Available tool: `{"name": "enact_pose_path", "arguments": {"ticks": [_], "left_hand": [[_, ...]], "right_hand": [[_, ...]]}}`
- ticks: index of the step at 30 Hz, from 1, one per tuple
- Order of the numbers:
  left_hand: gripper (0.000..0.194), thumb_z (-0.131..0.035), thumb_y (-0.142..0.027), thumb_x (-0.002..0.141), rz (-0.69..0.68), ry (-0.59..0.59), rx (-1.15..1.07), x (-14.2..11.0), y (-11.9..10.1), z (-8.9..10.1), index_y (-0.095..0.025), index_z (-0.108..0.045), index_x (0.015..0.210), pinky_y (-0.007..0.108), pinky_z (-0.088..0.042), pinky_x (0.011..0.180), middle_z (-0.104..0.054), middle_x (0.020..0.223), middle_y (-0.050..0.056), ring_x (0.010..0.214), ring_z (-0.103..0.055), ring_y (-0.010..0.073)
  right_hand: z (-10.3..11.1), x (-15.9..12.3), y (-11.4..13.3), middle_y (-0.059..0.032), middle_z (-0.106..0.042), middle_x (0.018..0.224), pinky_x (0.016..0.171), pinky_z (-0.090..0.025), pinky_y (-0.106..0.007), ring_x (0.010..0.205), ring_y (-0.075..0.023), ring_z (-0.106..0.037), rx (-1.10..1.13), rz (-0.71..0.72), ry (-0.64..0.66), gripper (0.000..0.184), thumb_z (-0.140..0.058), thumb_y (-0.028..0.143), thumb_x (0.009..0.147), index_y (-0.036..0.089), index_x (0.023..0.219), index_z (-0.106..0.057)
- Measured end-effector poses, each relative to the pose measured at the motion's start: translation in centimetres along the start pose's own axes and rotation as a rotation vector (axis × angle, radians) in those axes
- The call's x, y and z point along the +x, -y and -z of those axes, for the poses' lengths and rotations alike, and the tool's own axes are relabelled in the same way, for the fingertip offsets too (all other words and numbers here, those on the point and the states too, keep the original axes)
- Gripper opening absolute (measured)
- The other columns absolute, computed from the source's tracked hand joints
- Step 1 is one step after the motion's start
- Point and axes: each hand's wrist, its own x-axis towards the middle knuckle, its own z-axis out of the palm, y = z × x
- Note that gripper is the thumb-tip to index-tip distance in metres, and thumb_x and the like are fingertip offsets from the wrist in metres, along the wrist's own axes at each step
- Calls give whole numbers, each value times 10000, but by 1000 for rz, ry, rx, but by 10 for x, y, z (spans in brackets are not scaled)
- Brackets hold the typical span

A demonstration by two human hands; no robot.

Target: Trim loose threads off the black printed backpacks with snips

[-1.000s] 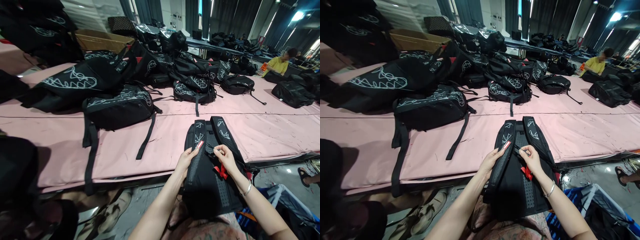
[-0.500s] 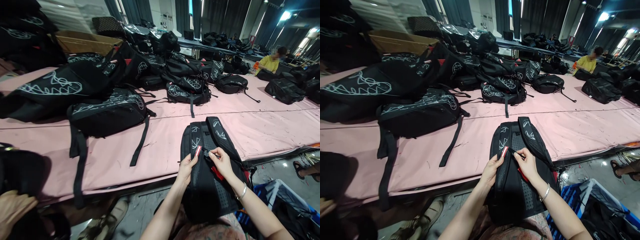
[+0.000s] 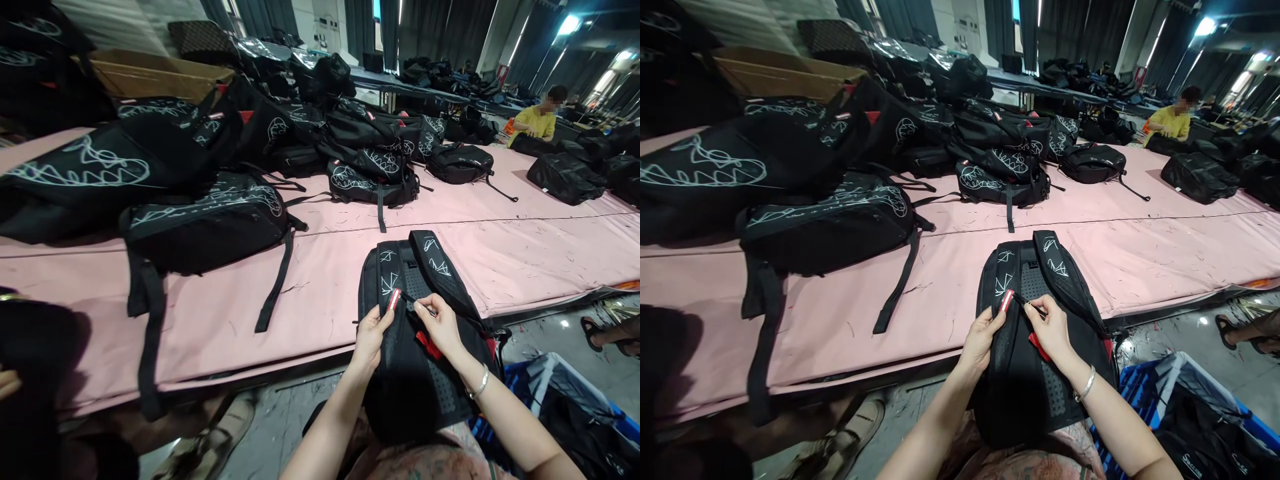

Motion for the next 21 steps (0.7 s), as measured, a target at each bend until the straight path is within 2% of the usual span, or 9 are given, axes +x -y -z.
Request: {"name": "enact_pose_path", "arguments": {"ticks": [7, 13, 21], "left_hand": [[379, -763, -247, 597, 43, 19, -84, -2, -2, -3, -166, -644, 947, 325, -468, 834, -704, 863, 42, 803, -649, 180], [419, -768, -276, 588, -9, -7, -17, 0, 3, -3, -166, -648, 974, 336, -446, 877, -708, 877, 50, 872, -640, 200], [399, -751, -296, 605, -84, -54, 84, 0, 8, -2, -174, -656, 973, 336, -429, 894, -705, 921, 47, 893, -631, 196]], "right_hand": [[-1, -8, -7, -18, -611, 748, 657, -423, -264, 700, -159, -552, 43, 2, -50, 249, -540, 425, 792, 181, 805, -590], [0, -11, -1, -23, -620, 730, 621, -425, -271, 657, -165, -552, -24, -2, -66, 263, -521, 442, 796, 188, 805, -588], [-4, -8, -1, -27, -643, 769, 635, -435, -273, 711, -182, -588, -83, 16, -75, 259, -505, 445, 806, 197, 800, -580]]}}
